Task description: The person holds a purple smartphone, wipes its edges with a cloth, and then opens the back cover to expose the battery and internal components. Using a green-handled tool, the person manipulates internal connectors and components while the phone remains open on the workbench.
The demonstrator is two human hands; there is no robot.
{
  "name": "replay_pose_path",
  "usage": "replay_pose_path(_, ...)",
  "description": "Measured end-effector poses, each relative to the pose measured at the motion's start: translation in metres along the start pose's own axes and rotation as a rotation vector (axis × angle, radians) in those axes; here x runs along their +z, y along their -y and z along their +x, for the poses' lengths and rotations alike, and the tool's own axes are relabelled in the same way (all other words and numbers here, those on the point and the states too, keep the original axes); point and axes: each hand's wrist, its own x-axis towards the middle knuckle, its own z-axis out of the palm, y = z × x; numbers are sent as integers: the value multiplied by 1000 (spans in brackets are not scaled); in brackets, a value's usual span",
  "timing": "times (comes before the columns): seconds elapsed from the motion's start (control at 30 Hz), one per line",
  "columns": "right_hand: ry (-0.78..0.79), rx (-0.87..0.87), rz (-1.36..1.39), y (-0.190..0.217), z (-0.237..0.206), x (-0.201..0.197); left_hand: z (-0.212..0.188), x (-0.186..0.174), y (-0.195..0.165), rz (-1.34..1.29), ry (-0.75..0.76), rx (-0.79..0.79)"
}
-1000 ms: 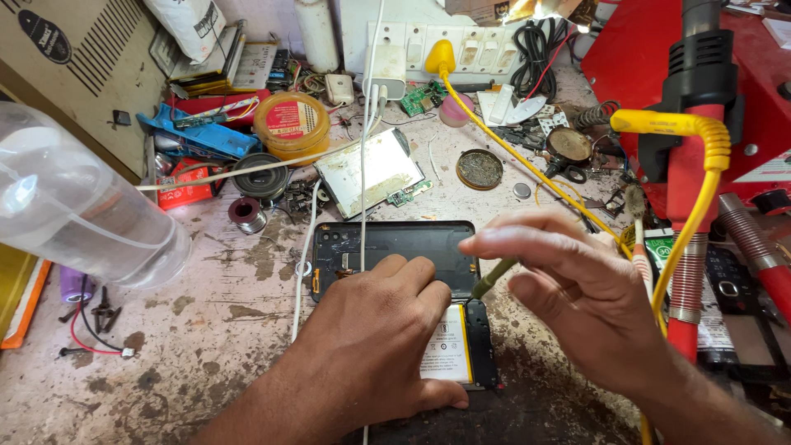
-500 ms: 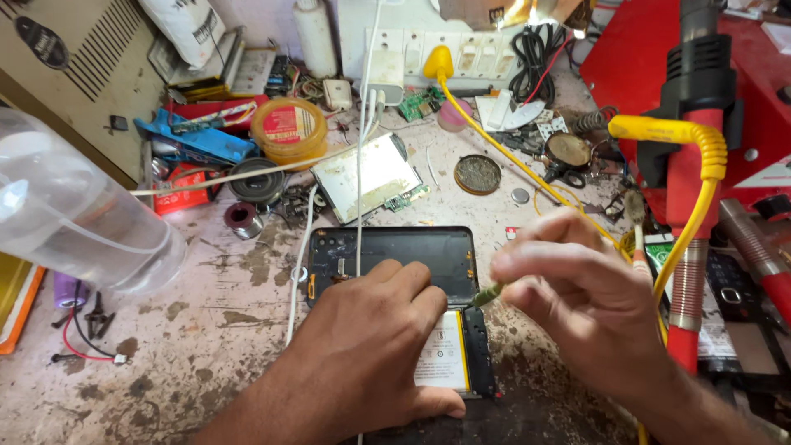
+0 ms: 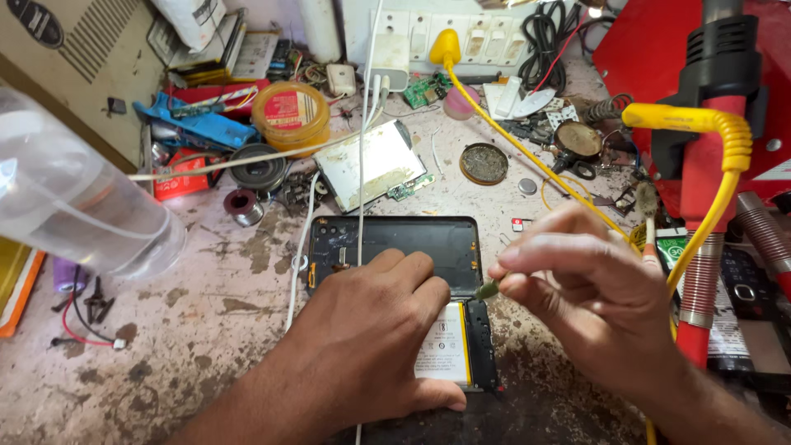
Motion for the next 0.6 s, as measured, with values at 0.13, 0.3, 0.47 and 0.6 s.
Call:
replay_pose_path(0.13, 7, -69, 71, 1, 6, 2, 2, -2, -2, 5, 33, -28)
replay_pose_path(0.3, -82, -105, -100, 2, 8, 5, 3, -3, -2, 26, 3, -11)
replay_pose_path(0.47, -115, -82, -59, -1, 6, 7, 3, -3, 1, 37, -14, 3)
replay_pose_path(0.6, -121, 11, -81, -4, 3, 9, 3, -3, 1, 40, 3, 1)
